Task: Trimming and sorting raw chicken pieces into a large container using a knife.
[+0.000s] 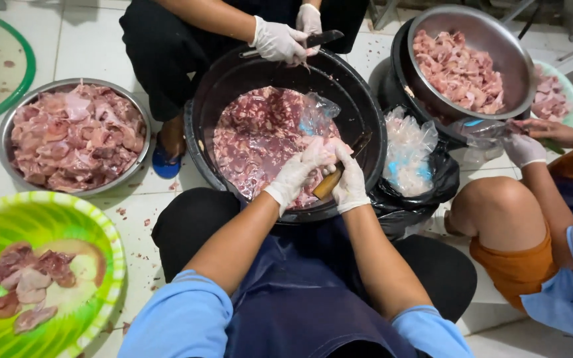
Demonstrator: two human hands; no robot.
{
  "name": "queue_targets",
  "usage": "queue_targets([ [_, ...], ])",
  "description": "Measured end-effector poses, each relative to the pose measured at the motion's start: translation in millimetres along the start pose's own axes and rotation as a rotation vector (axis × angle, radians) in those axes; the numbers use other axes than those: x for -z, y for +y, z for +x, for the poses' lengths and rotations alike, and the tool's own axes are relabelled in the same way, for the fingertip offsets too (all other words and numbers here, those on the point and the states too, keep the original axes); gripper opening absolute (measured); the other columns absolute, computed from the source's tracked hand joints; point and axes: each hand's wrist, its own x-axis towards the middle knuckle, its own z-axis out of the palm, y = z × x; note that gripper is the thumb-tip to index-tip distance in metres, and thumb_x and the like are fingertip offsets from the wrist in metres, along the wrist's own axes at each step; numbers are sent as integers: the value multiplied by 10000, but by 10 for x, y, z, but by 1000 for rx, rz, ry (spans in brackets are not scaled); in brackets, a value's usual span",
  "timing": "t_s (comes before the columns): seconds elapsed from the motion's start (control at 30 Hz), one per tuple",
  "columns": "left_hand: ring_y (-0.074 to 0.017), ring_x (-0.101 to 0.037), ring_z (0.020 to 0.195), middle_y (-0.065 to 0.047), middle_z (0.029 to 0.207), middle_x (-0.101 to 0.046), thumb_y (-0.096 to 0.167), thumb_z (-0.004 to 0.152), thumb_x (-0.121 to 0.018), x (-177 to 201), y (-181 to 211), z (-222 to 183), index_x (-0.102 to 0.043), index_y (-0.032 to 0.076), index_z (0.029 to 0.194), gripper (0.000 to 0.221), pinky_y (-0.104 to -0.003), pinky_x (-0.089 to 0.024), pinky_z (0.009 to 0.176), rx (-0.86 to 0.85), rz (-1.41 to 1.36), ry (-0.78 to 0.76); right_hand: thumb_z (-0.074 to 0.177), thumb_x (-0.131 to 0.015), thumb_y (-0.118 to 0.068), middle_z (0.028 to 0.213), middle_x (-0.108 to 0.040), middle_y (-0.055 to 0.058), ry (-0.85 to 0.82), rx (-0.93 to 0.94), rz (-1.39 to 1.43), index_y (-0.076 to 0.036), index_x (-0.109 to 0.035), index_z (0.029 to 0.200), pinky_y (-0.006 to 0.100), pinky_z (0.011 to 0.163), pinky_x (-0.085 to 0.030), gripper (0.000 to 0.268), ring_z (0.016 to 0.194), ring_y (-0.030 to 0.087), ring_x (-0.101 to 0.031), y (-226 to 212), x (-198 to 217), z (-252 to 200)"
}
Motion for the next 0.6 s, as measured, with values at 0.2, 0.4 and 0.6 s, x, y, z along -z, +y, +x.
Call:
queue_targets([
  [0.2, -167, -601, 877, -178, 1173, -513, 287, 722, -792, -7, -102, 258, -366, 33, 1413, 850, -196, -535, 601, -199, 17, 156, 833, -743, -291, 673, -581, 98, 98, 10, -189, -152, -539, 811, 348, 439, -495, 248, 471, 230, -578, 105, 173, 193],
  [0.4, -255, -595, 1007, -237, 1312, -402, 266, 764, -762, -6, -126, 256, -297, 18, 1451, 866, -286, -587, 668, -234, 11, 168, 954, -480, -442, 635, -590, 54, 46, 100, -485, -209, -612, 1223, 253, 328, -459, 380, 430, 182, -571, -152, 214, -149],
  [0.6, -286, -629, 1021, -206, 1127, -577, 297, 781, -767, -42, -312, 477, -498, 91, 1267, 593, -366, -571, 757, -420, 214, 163, 960, -482, -98, 1534, -273, 146, -301, 409, -1006, -97, -299, 1486, 416, 1187, -122, 557, 1424, 276, -189, -237, -31, -570],
])
